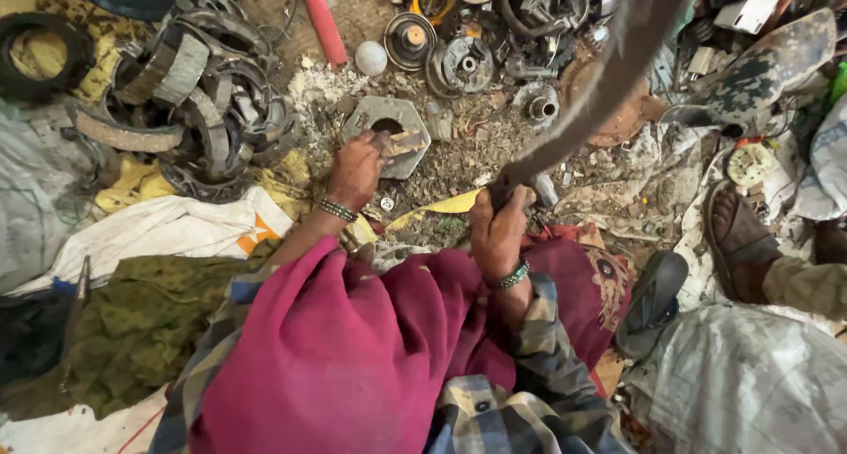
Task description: The person sits on the floor and repeatedly strikes a small metal piece placed on a hexagonal anvil using a hammer. The person adjusts the metal piece occasionally and continues hammering.
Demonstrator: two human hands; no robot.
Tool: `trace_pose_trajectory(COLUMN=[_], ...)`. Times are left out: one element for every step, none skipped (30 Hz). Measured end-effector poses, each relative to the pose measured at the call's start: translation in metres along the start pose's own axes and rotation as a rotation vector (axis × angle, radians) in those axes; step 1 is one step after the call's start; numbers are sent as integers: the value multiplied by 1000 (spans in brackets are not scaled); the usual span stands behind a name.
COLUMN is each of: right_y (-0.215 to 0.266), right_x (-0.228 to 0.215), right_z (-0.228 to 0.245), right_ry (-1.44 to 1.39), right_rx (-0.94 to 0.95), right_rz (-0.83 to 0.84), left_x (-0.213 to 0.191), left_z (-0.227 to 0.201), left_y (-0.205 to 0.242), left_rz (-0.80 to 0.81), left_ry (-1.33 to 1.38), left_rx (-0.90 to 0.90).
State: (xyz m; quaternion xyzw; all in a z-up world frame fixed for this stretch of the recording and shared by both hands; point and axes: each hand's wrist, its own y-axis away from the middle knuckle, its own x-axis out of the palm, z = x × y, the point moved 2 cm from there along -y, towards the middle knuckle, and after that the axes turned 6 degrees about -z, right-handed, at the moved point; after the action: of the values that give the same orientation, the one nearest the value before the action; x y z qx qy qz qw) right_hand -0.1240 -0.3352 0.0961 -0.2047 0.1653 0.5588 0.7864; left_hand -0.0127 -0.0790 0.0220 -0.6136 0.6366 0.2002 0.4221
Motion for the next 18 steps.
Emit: trace_pose_trajectory(right_y=[1,0,1,3,6,7,5,2,5,8,8,7,5,4,-1,-2,-1,-5], right_x=[1,12,27,41,52,59,64,63,55,45,31,16,4,-5,-8,-11,-7,7], right_z=[-7,-21,-36,-50,-62,-69,-71,-69,-63,-54,-40,-25,-11,1,7,8,1,-12], right_ry=[-9,156,240,331,447,534,567,566,566,570,470,371,267,148,29,-90,-108,-125], right_rx=[-10,81,96,29,-14,-75,-92,-76,-40,24,3,-18,-44,-116,-190,-264,-244,-223], right_rz=[-6,76,126,180,283,373,406,378,357,324,263,200,134,68,1,-65,-112,-160], left_x=[1,3,5,5,6,6,4,3,4,7,10,13,13,11,11,11,12,14], left_z=[1,3,5,7,7,8,10,12,11,14,15,15,16,16,16,17,17,19], left_y=[0,1,3,5,3,2,-1,-5,0,2,4,5,4,4,1,0,1,2], left_rz=[23,46,69,54,35,16,1,-15,-18,13,47,81,59,38,14,3,-8,-20], left_ry=[26,51,75,52,28,5,-14,-34,-47,-42,-35,-28,-65,-102,-139,-106,-74,-41], left_rx=[-38,-76,-115,-98,-78,-58,-16,27,60,30,4,-22,10,42,75,83,89,95])
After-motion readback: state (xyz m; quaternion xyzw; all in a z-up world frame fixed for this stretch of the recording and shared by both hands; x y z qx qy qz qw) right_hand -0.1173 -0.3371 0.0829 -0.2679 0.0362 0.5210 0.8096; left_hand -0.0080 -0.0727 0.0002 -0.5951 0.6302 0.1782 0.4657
